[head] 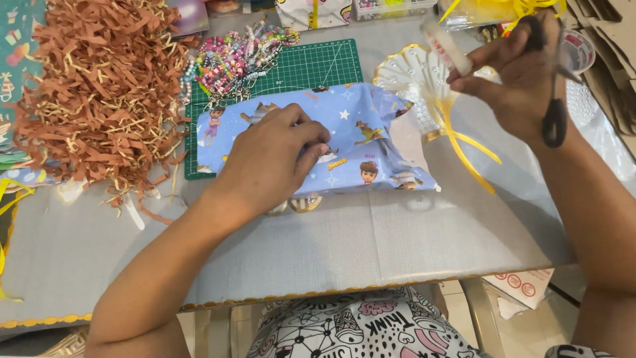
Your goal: Wrapping a small cardboard box with decorative paper using tape and scissors.
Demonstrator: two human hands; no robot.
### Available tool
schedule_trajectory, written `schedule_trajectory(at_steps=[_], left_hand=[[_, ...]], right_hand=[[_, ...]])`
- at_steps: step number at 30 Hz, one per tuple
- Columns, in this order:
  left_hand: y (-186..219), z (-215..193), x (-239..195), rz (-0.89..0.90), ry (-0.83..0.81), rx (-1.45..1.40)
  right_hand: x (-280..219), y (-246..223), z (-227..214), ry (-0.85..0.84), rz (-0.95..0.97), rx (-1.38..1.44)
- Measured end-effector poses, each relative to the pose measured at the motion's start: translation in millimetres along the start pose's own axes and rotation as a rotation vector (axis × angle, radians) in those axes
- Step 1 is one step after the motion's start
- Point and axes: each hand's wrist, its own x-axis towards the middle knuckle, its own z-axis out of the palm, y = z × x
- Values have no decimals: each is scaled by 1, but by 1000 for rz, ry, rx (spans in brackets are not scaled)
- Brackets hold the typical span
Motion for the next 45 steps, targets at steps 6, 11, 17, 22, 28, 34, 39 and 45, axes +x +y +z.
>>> schedule_trajectory(at_steps=[6, 11, 17, 22, 28, 34, 39, 45], left_hand=[[18, -10, 12, 12, 108, -52], [38, -34, 4, 136, 476, -134], [36, -38, -3, 95, 479, -221], [39, -38, -2, 83, 370, -459], [37, -31, 0, 60, 365, -495], [34, -31, 3, 72, 392, -531], [18, -37, 3, 98, 321, -395], [-12, -40, 0, 166, 109, -432]], right_hand=[[24, -63, 44, -56, -135, -42], [22, -128, 114, -16, -74, -84], [2, -128, 144, 16, -202, -138], [-7, -131, 144, 12, -174, -205], [-9, -131, 146, 28, -147, -366], [-9, -121, 148, 17, -140, -296], [-6, -114, 146, -38, -129, -263], [-7, -94, 145, -239, 1, -381]])
